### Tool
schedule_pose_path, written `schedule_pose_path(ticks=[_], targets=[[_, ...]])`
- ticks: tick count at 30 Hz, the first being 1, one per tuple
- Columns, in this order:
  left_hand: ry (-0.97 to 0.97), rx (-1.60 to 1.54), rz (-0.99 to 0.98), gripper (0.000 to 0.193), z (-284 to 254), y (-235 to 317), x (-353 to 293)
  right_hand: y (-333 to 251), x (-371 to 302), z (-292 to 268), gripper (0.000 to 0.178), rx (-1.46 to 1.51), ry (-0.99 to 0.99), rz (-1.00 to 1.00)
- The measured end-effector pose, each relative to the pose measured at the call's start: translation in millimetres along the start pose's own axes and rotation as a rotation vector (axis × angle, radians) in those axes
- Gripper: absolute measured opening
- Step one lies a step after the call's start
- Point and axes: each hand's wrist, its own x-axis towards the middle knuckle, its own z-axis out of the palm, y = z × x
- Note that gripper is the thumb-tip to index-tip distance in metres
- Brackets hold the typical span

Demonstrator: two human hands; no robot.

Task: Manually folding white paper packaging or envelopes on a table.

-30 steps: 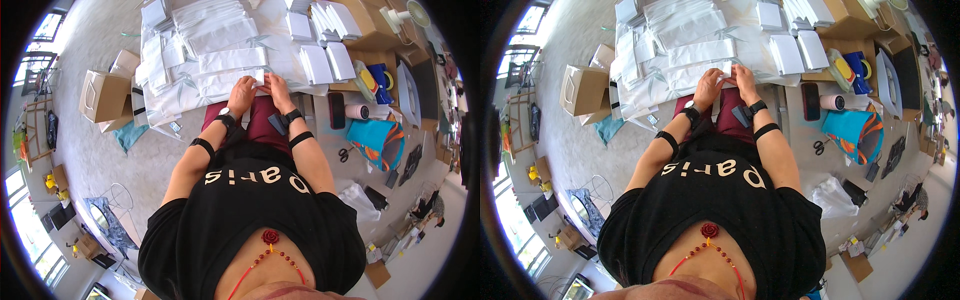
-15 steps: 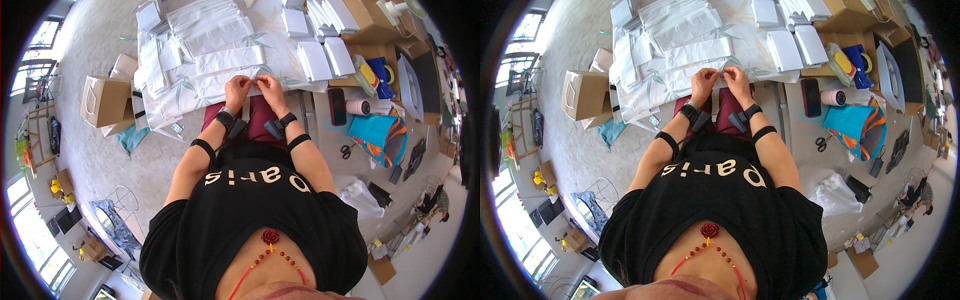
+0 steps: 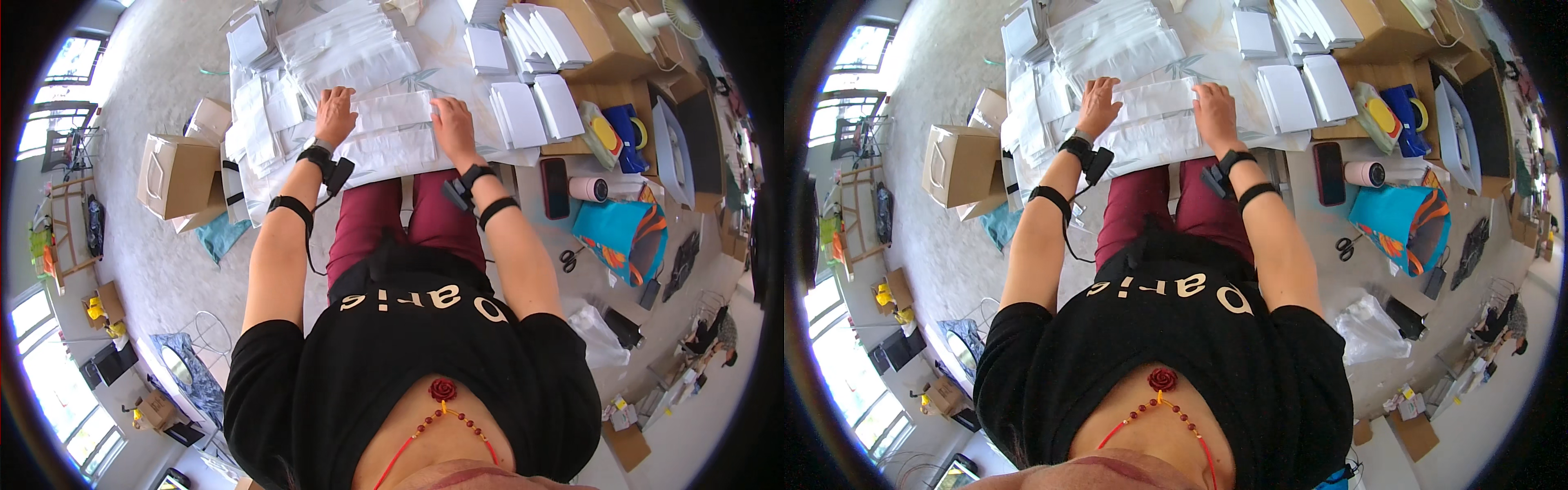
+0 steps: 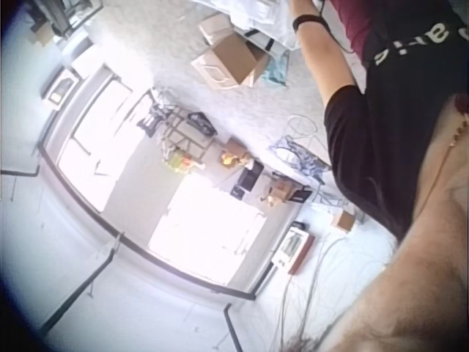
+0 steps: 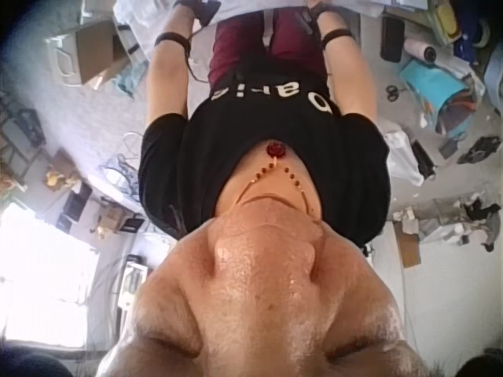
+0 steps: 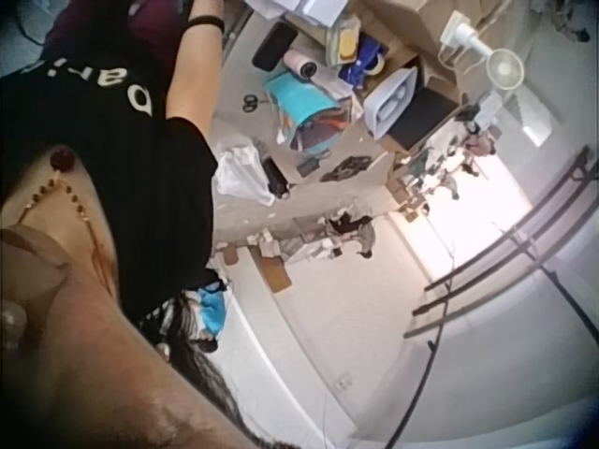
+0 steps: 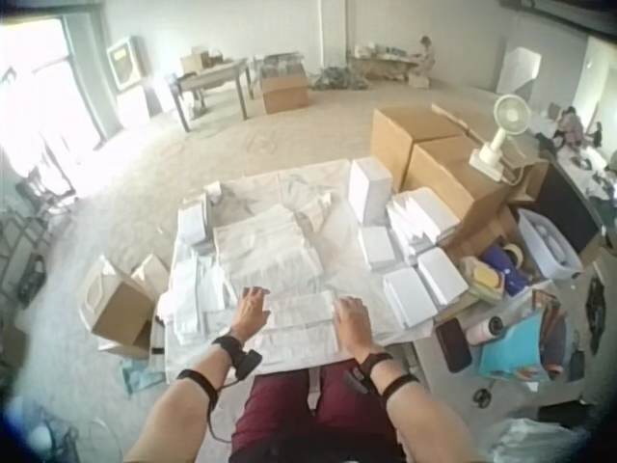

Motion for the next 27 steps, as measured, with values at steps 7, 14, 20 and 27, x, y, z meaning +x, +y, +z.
schedule_pose_path(ticks=[7, 14, 20, 27], targets=[[-0.281, 0.087, 0.027, 0.050, -10, -2, 22, 19, 67, 19, 0.032, -0.257, -0.369, -0.116], [-0.357, 0.184, 0.004, 0.047, -10, -9, 30, 8, 96, 21, 0.028, -0.419, -0.685, -0.024], [-0.419, 0.189, -0.046, 0.039, -9, -13, 35, 10, 101, 19, 0.028, -0.397, -0.769, 0.024], [-0.314, 0.069, 0.022, 0.025, -9, -30, 20, 32, 84, 20, 0.021, 0.036, -0.626, 0.029]])
